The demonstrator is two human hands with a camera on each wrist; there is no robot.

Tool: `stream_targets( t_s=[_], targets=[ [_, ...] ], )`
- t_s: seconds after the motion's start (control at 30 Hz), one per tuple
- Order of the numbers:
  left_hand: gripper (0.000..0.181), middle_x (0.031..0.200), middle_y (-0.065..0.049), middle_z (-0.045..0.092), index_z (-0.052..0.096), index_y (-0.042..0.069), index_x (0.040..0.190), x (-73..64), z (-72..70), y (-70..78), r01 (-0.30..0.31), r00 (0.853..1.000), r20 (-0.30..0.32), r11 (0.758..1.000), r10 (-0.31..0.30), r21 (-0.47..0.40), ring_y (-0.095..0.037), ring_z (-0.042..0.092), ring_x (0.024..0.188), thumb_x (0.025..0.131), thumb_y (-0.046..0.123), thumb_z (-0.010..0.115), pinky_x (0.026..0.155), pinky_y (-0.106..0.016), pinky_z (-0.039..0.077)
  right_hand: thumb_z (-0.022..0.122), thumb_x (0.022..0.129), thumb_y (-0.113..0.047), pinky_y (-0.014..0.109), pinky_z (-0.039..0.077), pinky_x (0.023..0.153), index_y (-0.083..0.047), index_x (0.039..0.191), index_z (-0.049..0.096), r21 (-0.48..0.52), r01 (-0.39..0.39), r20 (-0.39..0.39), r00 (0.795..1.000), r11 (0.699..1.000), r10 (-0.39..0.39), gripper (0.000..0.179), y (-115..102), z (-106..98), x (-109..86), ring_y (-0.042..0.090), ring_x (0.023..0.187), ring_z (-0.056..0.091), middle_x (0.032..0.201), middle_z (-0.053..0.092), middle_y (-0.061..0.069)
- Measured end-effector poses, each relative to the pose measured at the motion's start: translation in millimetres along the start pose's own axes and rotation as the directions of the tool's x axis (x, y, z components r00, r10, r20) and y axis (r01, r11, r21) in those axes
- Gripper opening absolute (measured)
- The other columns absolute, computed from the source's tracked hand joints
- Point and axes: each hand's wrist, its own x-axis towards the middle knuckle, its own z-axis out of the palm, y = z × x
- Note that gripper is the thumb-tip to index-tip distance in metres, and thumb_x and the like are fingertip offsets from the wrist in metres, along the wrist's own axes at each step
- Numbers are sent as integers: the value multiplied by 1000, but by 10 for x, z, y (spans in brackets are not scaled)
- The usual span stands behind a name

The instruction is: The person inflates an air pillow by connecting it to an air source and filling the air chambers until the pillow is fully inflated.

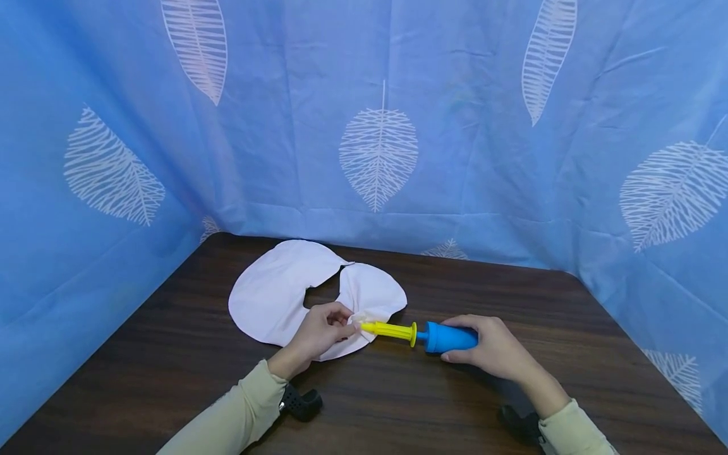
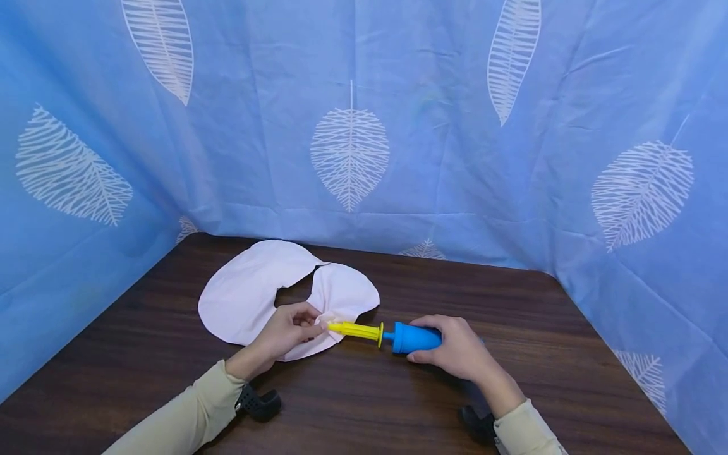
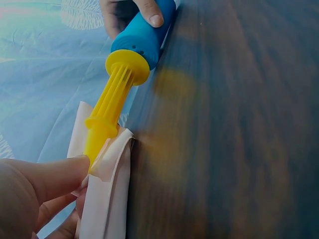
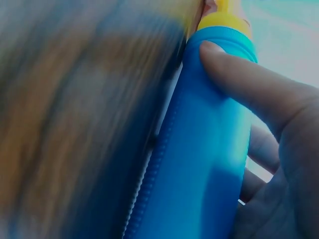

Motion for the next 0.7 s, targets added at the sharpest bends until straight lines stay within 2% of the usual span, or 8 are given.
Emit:
stream_targets(
  t_s=[0.3, 0.7],
  targets=[
    [11, 84, -2, 62, 77, 7, 100, 12, 4, -21, -9, 1000, 2, 1000, 9, -11, -16, 53, 76, 92, 13, 83, 61, -22, 43, 93, 84, -39, 50, 58, 86, -13, 132, 75, -22, -11, -21, 1000, 1000, 11, 57, -91, 52, 9, 30, 108, 66, 135, 73, 17],
    [10, 84, -1, 62, 78, 9, 100, 6, -1, 3, -7, 1000, -3, 1000, 7, 1, -17, 54, 78, 92, 13, 83, 65, -22, 44, 92, 84, -41, 51, 59, 88, -13, 132, 75, -21, -5, -24, 1000, 1000, 4, 57, -172, 94, 52, 28, 108, 67, 135, 74, 14]
  ],
)
